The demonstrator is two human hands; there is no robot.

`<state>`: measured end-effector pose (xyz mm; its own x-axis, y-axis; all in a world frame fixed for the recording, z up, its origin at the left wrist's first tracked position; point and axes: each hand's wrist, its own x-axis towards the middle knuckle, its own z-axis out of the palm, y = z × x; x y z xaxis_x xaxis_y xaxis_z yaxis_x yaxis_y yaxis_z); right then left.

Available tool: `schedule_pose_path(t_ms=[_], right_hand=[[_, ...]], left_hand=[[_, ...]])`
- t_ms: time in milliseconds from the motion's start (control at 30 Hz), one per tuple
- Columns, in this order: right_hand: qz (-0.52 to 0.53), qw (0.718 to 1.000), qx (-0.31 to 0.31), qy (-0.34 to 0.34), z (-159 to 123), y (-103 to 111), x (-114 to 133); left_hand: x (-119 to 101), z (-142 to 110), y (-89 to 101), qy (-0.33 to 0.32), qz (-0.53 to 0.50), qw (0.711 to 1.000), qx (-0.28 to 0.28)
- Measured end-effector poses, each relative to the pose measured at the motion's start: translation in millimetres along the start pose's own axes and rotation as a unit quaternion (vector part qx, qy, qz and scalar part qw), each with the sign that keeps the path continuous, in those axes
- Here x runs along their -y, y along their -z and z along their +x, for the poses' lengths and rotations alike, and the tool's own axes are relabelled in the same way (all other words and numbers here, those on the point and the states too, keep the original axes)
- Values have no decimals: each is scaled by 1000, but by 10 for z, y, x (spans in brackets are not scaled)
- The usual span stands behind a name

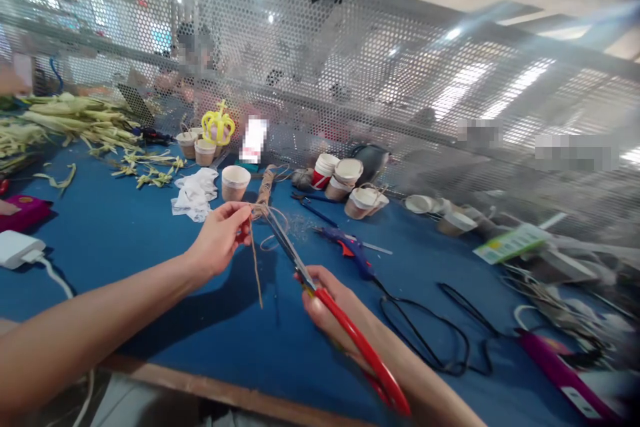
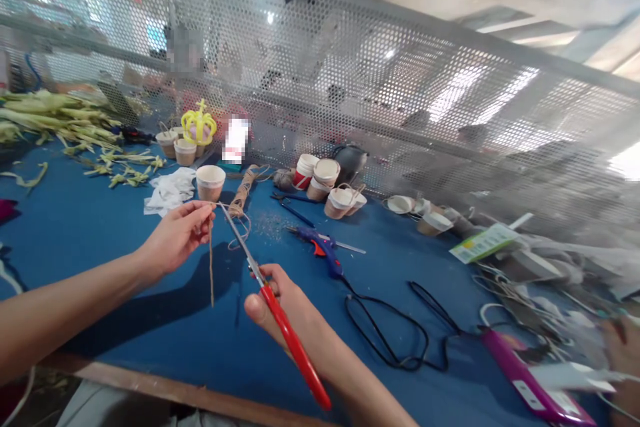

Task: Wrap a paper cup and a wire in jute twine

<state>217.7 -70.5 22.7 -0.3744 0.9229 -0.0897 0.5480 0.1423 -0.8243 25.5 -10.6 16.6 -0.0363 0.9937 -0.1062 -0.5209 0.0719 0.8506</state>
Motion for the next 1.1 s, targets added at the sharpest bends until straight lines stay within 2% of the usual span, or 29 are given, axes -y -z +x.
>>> schedule_pose_path(t_ms=[100, 233, 367, 533, 667, 1100], right_hand=[[-35, 999, 7, 16, 62, -21, 82], [-100, 994, -47, 8, 130, -121, 132], [-146, 984, -99, 5, 170, -220, 94], [-145, 981, -129, 25, 196, -280, 10], [-133, 982, -130, 21, 197, -296, 17], [-67, 994, -81, 24, 200, -217, 77]], left_hand=[[24, -54, -29, 5, -9, 1000, 21], [79, -118, -40, 18, -7, 999, 46], [126, -159, -36, 21, 6, 997, 71], [147, -188, -50, 24, 8, 997, 79], [149, -196, -57, 27, 11, 997, 72], [163, -198, -64, 17, 24, 997, 75]])
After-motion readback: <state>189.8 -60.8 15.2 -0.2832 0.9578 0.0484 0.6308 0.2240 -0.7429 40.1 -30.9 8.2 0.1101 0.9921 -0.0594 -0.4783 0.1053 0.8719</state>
